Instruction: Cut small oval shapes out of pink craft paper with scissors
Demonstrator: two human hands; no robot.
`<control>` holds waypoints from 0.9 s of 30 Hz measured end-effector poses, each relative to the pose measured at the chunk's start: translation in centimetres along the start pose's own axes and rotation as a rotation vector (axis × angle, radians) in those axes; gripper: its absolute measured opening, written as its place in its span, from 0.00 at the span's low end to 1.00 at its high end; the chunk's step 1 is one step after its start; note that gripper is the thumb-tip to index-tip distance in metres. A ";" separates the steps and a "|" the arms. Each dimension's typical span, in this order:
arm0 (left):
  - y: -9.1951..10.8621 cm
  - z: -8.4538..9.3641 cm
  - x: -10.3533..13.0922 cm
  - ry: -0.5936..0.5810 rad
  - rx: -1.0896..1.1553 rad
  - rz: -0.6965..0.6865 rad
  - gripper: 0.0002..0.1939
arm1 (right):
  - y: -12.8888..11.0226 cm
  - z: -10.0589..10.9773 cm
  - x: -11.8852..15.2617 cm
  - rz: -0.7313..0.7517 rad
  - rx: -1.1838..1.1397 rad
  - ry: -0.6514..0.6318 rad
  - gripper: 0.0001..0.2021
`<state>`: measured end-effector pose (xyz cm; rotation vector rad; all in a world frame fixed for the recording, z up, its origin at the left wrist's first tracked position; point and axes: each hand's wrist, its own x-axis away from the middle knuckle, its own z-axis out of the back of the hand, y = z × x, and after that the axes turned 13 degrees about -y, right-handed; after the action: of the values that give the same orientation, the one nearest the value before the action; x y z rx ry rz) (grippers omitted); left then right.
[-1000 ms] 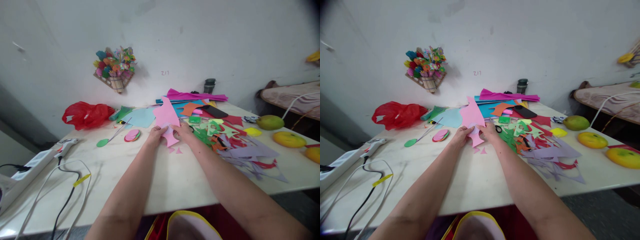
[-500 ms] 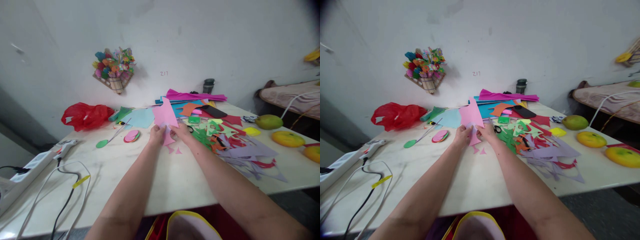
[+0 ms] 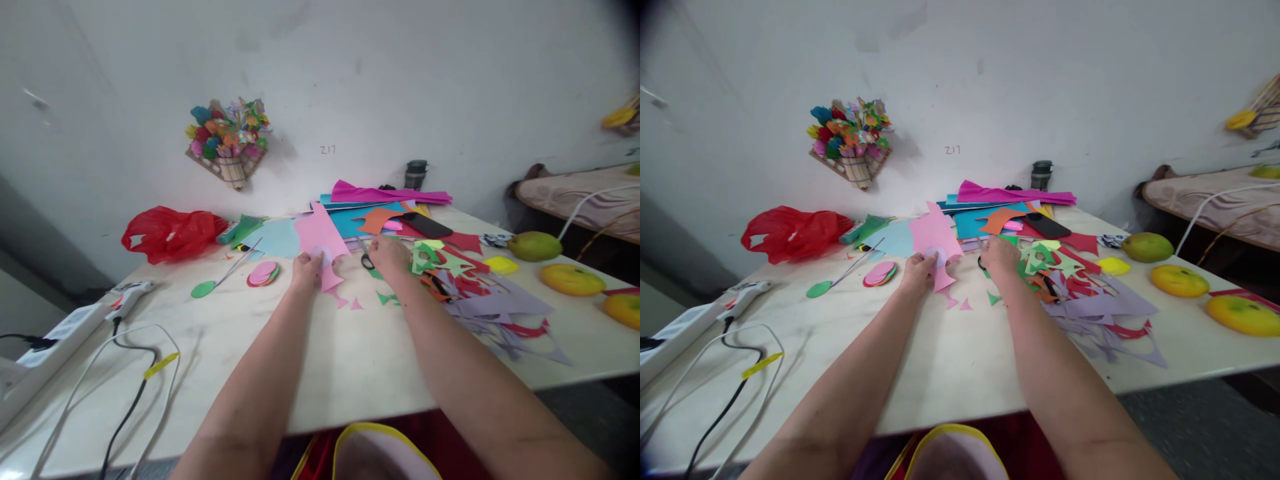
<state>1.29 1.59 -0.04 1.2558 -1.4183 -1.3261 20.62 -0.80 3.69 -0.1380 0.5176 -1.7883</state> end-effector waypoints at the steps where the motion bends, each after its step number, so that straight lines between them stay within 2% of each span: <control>1: 0.0 0.0 0.1 0.025 -0.011 -0.014 0.20 | 0.1 0.3 0.1 -0.013 0.054 -0.040 0.13; 5: 0.1 0.1 0.3 0.066 -0.026 -0.056 0.19 | 0.1 0.6 0.3 -0.052 0.163 -0.240 0.14; 8: 0.1 0.1 0.4 0.077 0.004 -0.081 0.18 | -0.3 0.4 0.5 -0.058 0.192 -0.297 0.14; 15: -0.1 0.2 0.1 0.117 0.059 -0.077 0.19 | -0.5 -0.5 0.4 -0.012 0.275 -0.220 0.14; 21: -0.4 0.5 -0.7 0.148 0.057 -0.098 0.18 | -0.6 -1.1 -0.2 0.029 0.241 -0.234 0.15; 27: 0.0 0.4 -0.4 0.179 0.129 -0.097 0.18 | 0.2 -0.6 -0.6 -0.057 0.047 -0.165 0.17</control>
<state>0.95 2.07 -0.08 1.5065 -1.3475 -1.1678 20.75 -0.15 3.20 -0.2677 0.3559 -1.8250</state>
